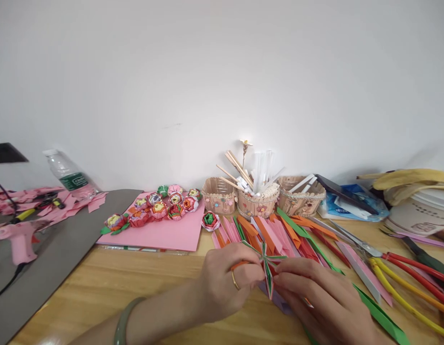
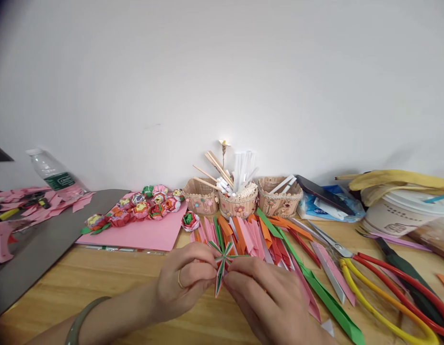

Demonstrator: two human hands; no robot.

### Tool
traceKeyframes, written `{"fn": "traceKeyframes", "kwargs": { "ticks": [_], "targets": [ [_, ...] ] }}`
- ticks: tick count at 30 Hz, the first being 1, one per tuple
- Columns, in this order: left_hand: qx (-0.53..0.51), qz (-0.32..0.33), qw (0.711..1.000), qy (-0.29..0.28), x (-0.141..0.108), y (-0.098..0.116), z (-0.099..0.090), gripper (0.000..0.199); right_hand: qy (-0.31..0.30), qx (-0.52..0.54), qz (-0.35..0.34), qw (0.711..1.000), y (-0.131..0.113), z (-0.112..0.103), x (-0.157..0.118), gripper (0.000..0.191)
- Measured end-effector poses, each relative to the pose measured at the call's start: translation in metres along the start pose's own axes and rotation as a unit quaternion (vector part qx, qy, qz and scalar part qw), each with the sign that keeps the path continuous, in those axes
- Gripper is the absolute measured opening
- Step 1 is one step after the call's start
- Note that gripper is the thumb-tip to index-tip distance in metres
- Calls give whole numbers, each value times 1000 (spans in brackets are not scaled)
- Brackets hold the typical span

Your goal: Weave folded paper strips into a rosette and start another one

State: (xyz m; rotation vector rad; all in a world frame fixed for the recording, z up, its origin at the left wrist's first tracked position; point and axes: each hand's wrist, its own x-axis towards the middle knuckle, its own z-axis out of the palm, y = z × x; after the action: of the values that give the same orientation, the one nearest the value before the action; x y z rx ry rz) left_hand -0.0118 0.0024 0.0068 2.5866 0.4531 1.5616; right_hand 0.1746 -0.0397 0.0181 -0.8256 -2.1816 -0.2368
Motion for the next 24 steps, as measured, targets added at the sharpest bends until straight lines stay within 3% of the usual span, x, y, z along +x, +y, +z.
{"fn": "traceKeyframes", "kwargs": {
  "ticks": [3, 14, 19, 24],
  "targets": [
    [-14, 2, 1000, -13, -1, -2, 0, 18, -30, 16, -4, 999, 3, 1, -2, 13],
    [-51, 5, 998, -37, -5, -5, 0, 18, -54, 65, -23, 996, 5, 3, 1, 16],
    [-66, 9, 997, -46, -2, -5, -1, 14, -55, 96, 9, 994, 3, 0, 4, 13],
    [-113, -19, 992, -48, 3, -3, 0, 11, -91, 199, 67, 973, 4, -1, 10, 14]
  ]
}}
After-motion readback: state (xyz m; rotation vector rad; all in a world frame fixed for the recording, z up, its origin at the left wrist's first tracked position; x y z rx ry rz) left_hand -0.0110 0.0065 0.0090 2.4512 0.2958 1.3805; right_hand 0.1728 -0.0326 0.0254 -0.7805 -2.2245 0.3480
